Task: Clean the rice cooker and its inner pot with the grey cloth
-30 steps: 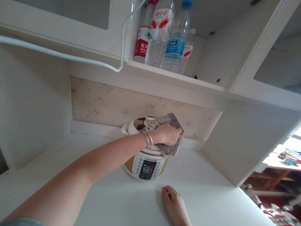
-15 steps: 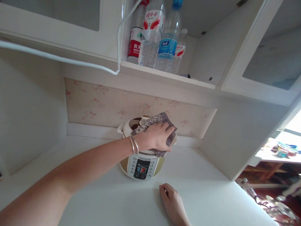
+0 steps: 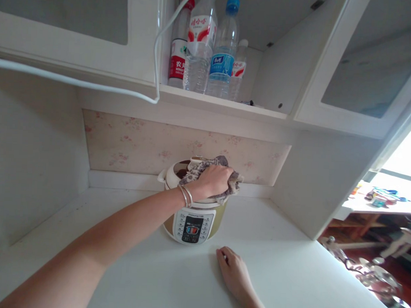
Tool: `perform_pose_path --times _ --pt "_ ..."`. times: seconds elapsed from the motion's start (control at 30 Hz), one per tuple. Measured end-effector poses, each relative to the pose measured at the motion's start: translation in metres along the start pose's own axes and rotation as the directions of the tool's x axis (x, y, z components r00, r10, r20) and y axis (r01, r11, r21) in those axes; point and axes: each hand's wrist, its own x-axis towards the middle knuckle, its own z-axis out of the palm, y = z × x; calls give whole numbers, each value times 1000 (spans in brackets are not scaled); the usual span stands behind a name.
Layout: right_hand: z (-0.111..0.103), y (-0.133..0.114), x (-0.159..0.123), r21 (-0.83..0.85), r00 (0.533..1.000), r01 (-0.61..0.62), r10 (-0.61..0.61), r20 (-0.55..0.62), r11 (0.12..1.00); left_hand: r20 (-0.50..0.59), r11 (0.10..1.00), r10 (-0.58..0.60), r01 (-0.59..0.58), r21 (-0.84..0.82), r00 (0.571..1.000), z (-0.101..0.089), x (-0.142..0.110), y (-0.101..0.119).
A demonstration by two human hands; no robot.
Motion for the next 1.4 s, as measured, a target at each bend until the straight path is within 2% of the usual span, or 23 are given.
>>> perform_pose_path --times 0.1,0.17,0.27,0.37,0.47,0.57,0.67,0.73,0.9,1.07,1.27,1.4 --pt "2 0 2 -17 1000 2 -2 -10 1000 -8 998 -13 12 -64 1000 4 3 8" --pt "2 1 3 -27 1000 -5 5 -10 1000 19 991 92 -89 -96 996 5 1 19" --pt "3 1 2 -24 1000 -15 15 -7 1000 81 964 248 -238 -120 965 8 -7 40" --pt "3 2 1 -14 1000 -11 10 -9 1000 132 970 241 -233 -70 962 8 -12 51" --pt "3 4 1 -2 1000 0 0 -10 1000 189 967 251 -255 -2 949 5 -14 40" --pt "2 4 1 12 1000 6 -6 -11 1000 248 941 312 -335 57 917 -4 -15 14" --pt "0 2 1 13 1000 17 -17 -15 1000 337 950 262 -303 74 904 -18 -17 -6" --pt "-2 1 0 1 1000 15 -15 -15 1000 356 956 221 -273 103 908 -27 -15 -10" --pt "-1 1 -1 -13 1000 16 -16 -26 1000 305 932 226 -297 209 925 -42 3 -1" --pt "3 6 1 -10 999 1 -1 -39 1000 174 967 121 -156 202 977 -50 29 0" --pt "3 5 3 -14 999 6 -7 -42 1000 39 967 150 -155 201 988 -42 39 5" --pt "-1 2 2 -20 999 7 -8 -44 1000 -24 962 118 -108 251 993 -35 48 3"
